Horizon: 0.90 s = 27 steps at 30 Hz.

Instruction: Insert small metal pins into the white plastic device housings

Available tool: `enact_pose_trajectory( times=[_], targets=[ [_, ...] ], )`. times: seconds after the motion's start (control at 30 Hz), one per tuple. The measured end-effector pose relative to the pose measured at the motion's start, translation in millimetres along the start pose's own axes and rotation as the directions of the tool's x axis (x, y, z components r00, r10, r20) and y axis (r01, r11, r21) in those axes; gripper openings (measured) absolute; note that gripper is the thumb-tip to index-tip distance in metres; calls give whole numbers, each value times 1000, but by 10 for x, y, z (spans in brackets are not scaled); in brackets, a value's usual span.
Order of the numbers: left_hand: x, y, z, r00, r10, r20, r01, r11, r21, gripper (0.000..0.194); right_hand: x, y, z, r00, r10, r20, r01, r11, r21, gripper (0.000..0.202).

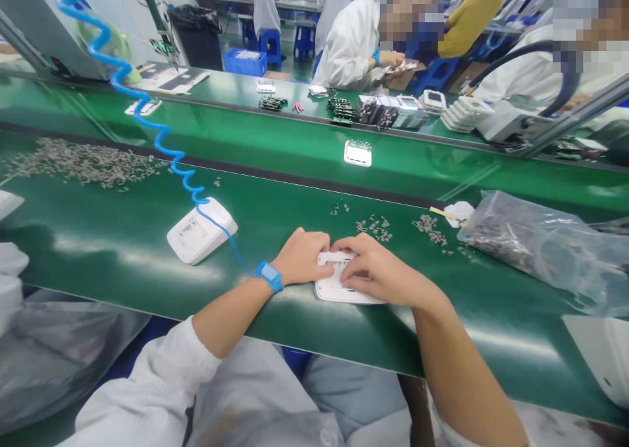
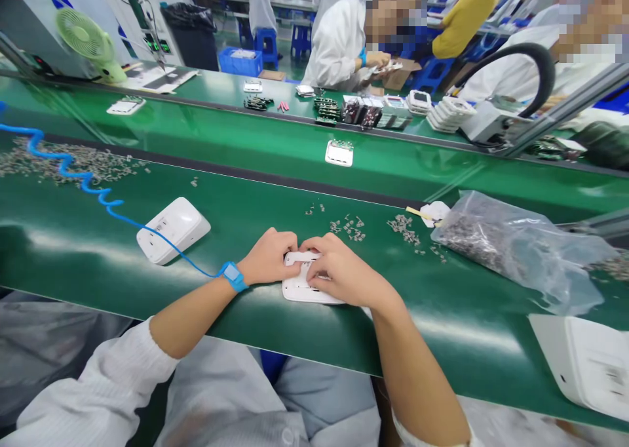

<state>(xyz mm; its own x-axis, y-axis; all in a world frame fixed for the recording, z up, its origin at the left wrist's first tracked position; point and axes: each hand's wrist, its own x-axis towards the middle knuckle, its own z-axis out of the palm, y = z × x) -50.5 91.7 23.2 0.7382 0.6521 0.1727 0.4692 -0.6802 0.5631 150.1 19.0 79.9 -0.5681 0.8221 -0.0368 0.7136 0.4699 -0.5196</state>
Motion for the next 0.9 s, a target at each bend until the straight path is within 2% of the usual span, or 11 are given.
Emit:
enact_pose_trajectory(
  times=[0.43, 0.9],
  targets=[
    [7, 43, -16, 999, -33, 19, 34, 998, -43, 21, 93, -107, -109, 985, 72, 158, -73, 997, 2, 20],
    [4, 47, -34, 999, -43, 18, 43, 999, -32, 21, 99, -105, -55, 995, 26, 96, -27, 1000, 8, 26]
  ],
)
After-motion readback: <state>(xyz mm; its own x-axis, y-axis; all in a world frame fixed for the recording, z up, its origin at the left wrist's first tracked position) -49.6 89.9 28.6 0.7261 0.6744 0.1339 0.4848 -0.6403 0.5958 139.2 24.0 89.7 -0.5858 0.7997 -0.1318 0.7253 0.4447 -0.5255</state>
